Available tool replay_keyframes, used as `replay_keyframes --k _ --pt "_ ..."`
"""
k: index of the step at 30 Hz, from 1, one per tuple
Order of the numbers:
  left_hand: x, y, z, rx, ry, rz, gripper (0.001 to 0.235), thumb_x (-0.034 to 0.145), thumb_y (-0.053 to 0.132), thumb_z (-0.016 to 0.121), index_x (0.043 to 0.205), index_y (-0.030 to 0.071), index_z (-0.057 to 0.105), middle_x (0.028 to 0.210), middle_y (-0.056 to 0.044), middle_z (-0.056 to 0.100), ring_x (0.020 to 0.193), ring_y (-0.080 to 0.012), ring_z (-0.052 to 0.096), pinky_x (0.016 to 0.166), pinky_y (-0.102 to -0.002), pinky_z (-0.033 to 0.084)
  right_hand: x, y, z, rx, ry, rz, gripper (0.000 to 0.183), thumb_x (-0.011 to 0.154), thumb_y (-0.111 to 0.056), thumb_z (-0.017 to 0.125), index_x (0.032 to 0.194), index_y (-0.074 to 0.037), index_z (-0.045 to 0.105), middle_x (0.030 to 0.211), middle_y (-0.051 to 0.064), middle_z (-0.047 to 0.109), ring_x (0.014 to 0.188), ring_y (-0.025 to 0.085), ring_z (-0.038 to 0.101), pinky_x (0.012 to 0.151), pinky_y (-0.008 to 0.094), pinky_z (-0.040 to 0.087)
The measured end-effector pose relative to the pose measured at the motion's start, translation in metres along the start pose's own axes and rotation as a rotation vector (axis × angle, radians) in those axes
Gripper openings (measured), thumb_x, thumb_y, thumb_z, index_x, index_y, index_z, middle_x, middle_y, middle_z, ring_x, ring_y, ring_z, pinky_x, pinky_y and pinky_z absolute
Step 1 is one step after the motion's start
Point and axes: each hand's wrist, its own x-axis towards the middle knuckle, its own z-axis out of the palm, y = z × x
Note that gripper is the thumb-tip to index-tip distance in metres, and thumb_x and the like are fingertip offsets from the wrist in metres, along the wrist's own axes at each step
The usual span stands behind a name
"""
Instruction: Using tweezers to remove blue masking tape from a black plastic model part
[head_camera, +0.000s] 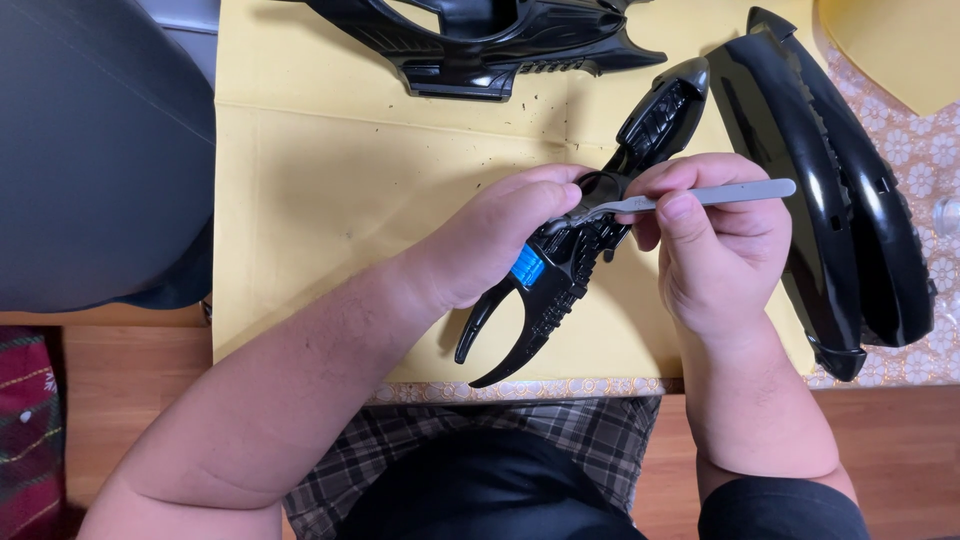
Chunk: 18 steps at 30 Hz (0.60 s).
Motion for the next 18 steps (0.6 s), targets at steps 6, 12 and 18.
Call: replay_keyframes --k 6,12,18 --pt "0.0009 -0.0003 0.0002 0.030 -0.001 0.046 0.037 0.094 0.021 0.042 0.113 0.005 0.069 0.110 -0.009 0.073 0.104 -0.0179 0.066 0.095 -0.032 0.051 -0.0013 0.0015 -0.0013 0.004 0.006 0.018 0.014 0.107 -0.015 0.061 0.106 -0.002 0.059 0.092 0.022 0.065 0.075 0.026 0.068 0.057 0.024 0.051" --pt "0.0005 -0.0013 -0.0008 -0.023 -0.005 -0.001 0.035 0.094 0.024 0.043 0.106 0.004 0.069 0.097 -0.009 0.071 0.087 -0.0166 0.063 0.079 -0.032 0.050 -0.0002 0.0028 0.0003 0.044 0.001 -0.006 0.017 0.107 -0.019 0.061 0.107 -0.002 0.059 0.090 0.021 0.064 0.075 0.025 0.067 0.055 0.024 0.050" --pt "0.0002 -0.0014 -0.0005 -0.044 0.016 -0.008 0.031 0.094 0.023 0.044 0.102 0.005 0.068 0.092 -0.008 0.070 0.082 -0.0155 0.061 0.073 -0.031 0.049 -0.0002 0.0026 0.0009 0.031 0.017 0.009 0.018 0.107 -0.019 0.061 0.108 -0.001 0.059 0.093 0.022 0.065 0.077 0.026 0.068 0.056 0.024 0.050"
